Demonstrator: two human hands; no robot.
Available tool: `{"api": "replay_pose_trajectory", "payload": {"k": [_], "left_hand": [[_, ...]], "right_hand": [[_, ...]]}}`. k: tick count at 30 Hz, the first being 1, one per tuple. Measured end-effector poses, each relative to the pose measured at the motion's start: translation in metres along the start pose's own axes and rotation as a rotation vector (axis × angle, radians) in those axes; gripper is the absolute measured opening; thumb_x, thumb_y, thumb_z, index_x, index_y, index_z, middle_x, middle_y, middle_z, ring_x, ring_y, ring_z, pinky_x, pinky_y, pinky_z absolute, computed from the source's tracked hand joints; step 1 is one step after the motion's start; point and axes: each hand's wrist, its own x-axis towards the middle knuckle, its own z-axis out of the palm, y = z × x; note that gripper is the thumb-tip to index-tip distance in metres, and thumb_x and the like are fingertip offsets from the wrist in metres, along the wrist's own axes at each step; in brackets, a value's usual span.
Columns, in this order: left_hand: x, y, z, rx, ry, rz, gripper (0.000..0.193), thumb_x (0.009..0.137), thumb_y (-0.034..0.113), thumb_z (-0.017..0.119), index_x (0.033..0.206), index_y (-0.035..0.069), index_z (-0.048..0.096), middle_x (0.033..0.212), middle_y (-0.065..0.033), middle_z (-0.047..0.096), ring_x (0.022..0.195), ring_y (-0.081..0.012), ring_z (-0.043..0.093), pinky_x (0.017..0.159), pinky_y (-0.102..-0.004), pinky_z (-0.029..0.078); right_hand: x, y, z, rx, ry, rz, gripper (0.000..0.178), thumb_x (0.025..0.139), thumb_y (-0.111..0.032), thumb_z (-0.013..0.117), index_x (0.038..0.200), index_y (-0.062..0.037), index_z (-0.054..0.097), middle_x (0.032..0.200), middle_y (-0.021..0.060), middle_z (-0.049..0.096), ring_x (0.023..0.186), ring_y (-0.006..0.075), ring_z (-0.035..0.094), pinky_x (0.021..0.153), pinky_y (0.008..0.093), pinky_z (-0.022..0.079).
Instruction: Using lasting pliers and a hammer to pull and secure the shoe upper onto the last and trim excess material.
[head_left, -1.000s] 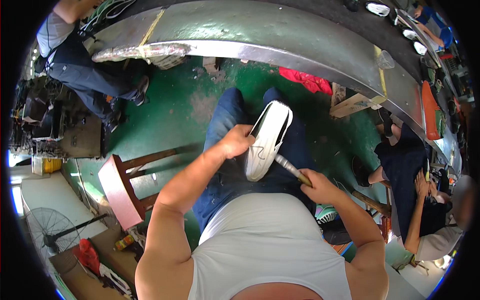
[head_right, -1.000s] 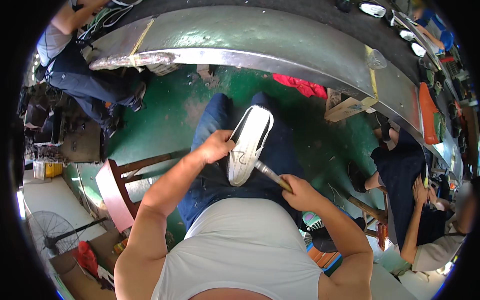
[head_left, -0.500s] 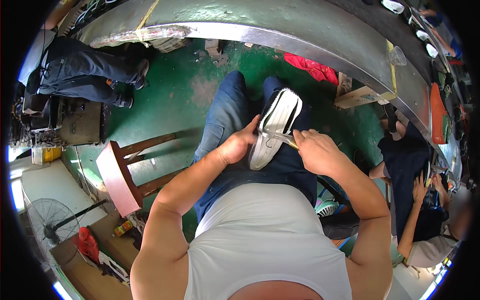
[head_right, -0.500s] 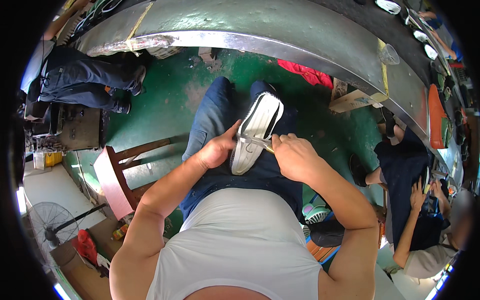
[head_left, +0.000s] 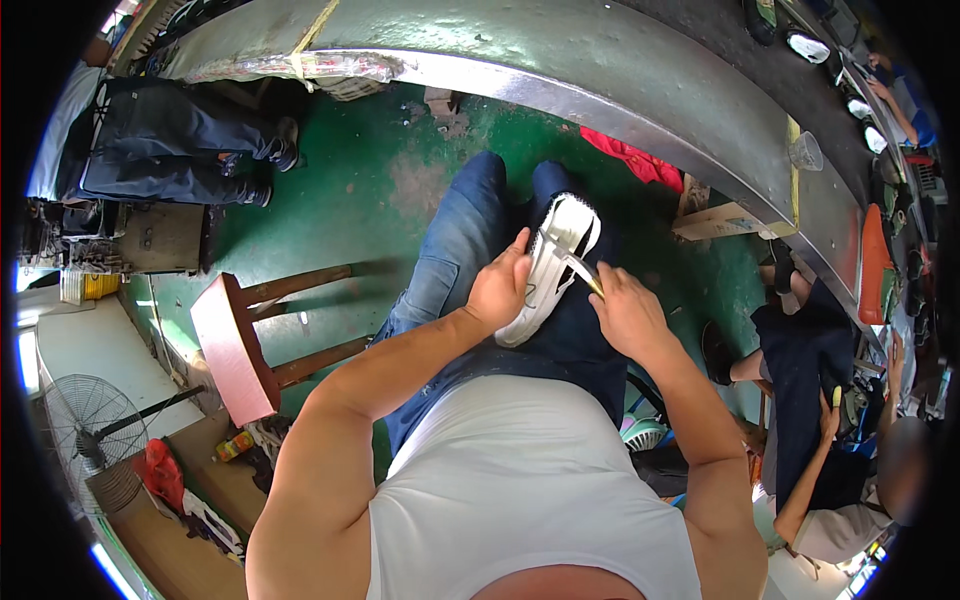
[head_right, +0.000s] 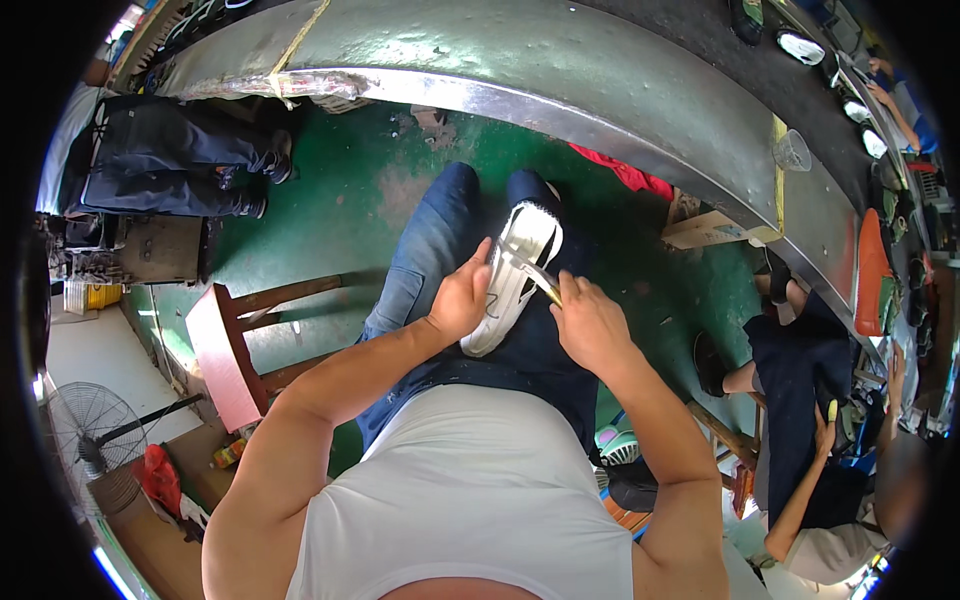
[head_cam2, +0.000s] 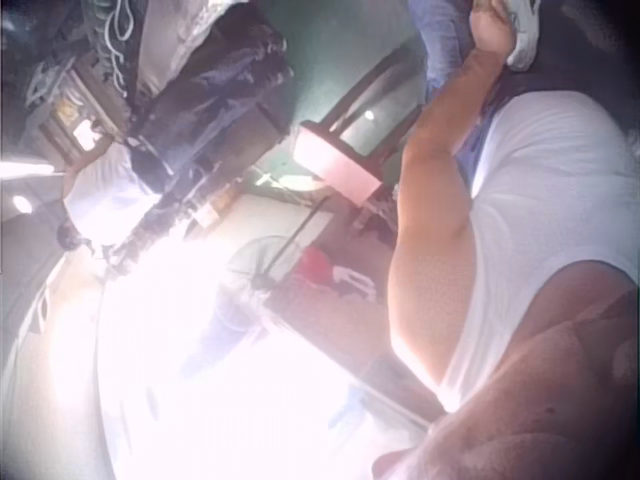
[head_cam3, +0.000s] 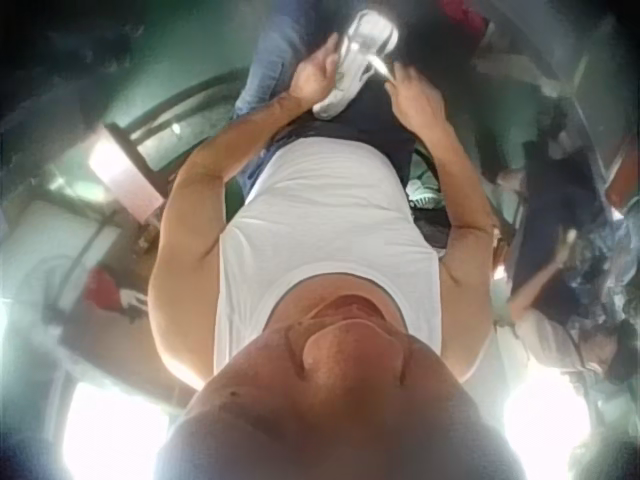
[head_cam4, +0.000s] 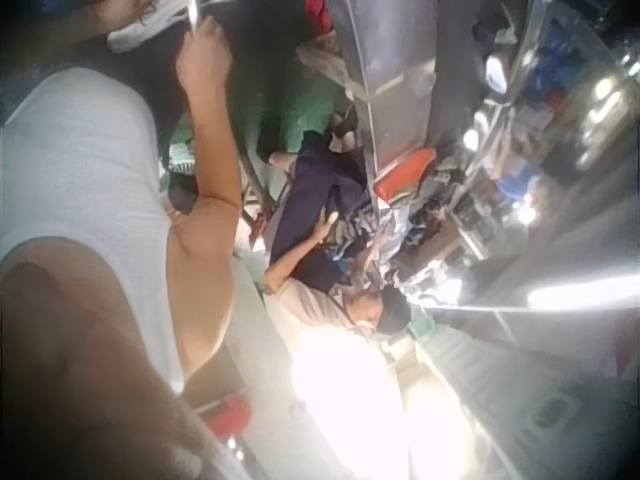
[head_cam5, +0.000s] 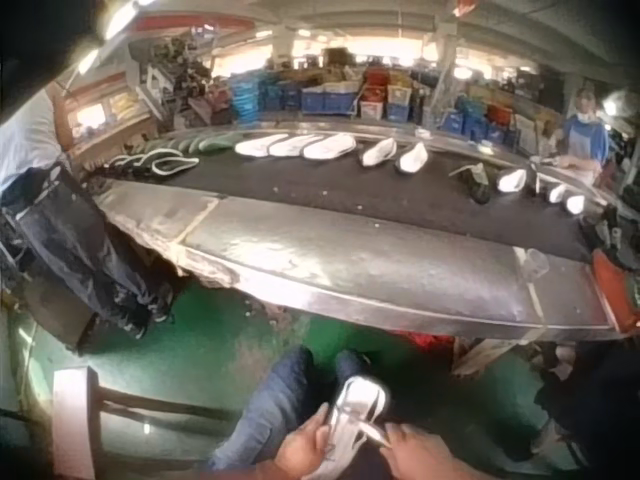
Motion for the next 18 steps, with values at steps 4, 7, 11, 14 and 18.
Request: {"api": "replay_pose_trajectory", "payload": {"k": [4,7,11,14,18], "left_hand": [[0.008,0.007,-0.012,0.305,-0.341,0.096,0.061,0.103,0.024,0.045,0.159,0.02,0.02,0.154,-0.0299,0.032,0.098,-0.0482,0.066,0.089,-0.0469,0.056],[0.017,0.014,-0.02,0.359,-0.453,0.03,0.062,0.104,0.029,0.043,0.16,0.028,0.015,0.154,-0.0334,0.028,0.096,-0.0476,0.067,0.087,-0.0468,0.057],[0.034,0.042,-0.032,0.488,-0.617,-0.072,0.064,0.104,0.039,0.044,0.16,0.031,0.013,0.152,-0.0366,0.028,0.097,-0.0472,0.067,0.087,-0.0475,0.057],[0.043,0.06,-0.032,0.669,-0.713,-0.058,0.067,0.103,0.038,0.047,0.159,0.031,0.013,0.15,-0.0402,0.029,0.098,-0.0516,0.065,0.092,-0.0492,0.055],[-0.008,0.019,-0.032,-0.018,-0.294,-0.091,0.082,0.097,0.026,0.061,0.159,0.01,0.011,0.15,-0.0333,0.038,0.123,-0.0446,0.057,0.108,-0.0415,0.043]], "right_hand": [[-0.01,0.024,0.016,0.143,-0.069,0.114,0.025,0.094,-0.016,0.062,0.113,0.0001,0.058,0.102,0.0196,0.066,0.087,0.0346,0.067,0.075,0.044,0.054],[0.003,0.035,-0.021,0.812,-0.5,0.474,0.03,0.098,-0.025,0.06,0.111,0.0016,0.06,0.096,0.0212,0.065,0.085,0.0392,0.065,0.077,0.0418,0.053],[0.019,0.022,-0.005,0.54,0.141,0.118,0.033,0.101,-0.029,0.053,0.111,0.0029,0.059,0.096,0.0238,0.066,0.081,0.0436,0.065,0.076,0.0466,0.053],[0.031,0.03,0.024,0.278,-0.083,0.153,0.033,0.102,-0.03,0.051,0.104,0.0022,0.058,0.093,0.0259,0.067,0.086,0.0442,0.065,0.076,0.0497,0.052],[0.02,0.038,0.028,0.429,-0.043,0.112,0.033,0.102,-0.032,0.051,0.096,0.0005,0.057,0.082,0.0224,0.066,0.077,0.043,0.065,0.07,0.0493,0.051]]}}
